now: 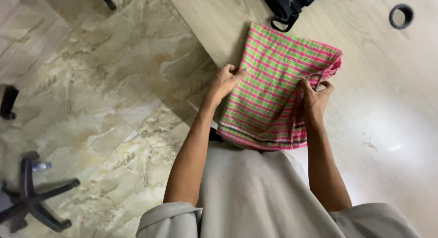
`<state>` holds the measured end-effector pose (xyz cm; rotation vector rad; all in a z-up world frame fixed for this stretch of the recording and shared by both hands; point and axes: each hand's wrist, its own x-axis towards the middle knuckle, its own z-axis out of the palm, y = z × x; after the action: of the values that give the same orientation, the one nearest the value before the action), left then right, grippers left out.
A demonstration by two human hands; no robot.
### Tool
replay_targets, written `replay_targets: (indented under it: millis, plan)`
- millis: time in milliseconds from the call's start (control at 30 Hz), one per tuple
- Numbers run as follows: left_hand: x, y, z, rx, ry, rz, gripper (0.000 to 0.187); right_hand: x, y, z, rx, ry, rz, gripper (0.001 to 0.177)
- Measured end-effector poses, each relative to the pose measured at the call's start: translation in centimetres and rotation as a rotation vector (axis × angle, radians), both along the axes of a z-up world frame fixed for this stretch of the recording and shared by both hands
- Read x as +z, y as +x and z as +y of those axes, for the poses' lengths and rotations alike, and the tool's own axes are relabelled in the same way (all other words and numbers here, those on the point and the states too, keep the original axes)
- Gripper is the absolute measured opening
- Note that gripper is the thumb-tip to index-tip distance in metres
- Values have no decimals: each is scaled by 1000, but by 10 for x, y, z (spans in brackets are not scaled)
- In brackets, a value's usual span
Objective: The person folds a pink and green checkered cloth on a table, then picks up a red and white striped shirt from a chair and folds it on the same table. The person smooths and aligns the fabric with both hands during the process.
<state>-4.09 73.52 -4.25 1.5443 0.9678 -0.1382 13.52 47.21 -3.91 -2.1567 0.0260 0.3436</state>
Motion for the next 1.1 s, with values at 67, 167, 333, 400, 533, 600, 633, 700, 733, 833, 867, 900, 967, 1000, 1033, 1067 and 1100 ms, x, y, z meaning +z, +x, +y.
replay_targets:
  millis: [67,167,333,400,533,600,633,700,733,833,867,900,967,1000,1033,1067,1100]
  plan:
    - [-3,20,0,-102,229,45,91,5,-13,4,-44,-98,19,71]
    - [6,43,4,-180,387,64,88,22,-19,16,-111,-30,-7,47]
    - [9,57,13,-315,383,70,65,29,-26,40,-229,-321,-62,40]
    - [5,58,15,-350,304,-4,63,34,-41,42,-258,-153,-14,31]
    - [-13,45,25,-171,-114,-374,61,47,-86,48,-336,350,204,10]
    - [-17,28,34,-158,-552,-365,42,57,-112,52,-339,473,135,9]
    - [-15,20,43,-199,-526,-308,40,62,-124,58,-338,540,73,14]
    - [-4,9,58,-272,-471,-204,40,77,-144,72,-320,618,-45,27]
    - [4,6,64,-275,-469,-254,35,86,-152,78,-302,628,-100,35]
    - [31,4,84,-243,-484,-439,25,111,-161,95,-249,735,-172,45]
    - [41,6,93,-227,-504,-522,23,118,-162,102,-230,785,-181,47]
    - [51,8,103,-201,-518,-610,23,124,-160,109,-211,819,-193,44]
    - [71,13,126,-187,-391,-709,21,134,-155,124,-171,891,-211,37]
    - [79,15,138,-177,-322,-756,21,137,-151,132,-135,938,-200,37]
    - [87,15,151,-141,-284,-793,20,141,-148,140,-102,986,-188,37]
    - [95,14,164,-104,-244,-830,19,144,-145,150,-69,1035,-176,36]
    - [102,12,175,-73,-207,-865,18,145,-143,162,-22,1084,-175,35]
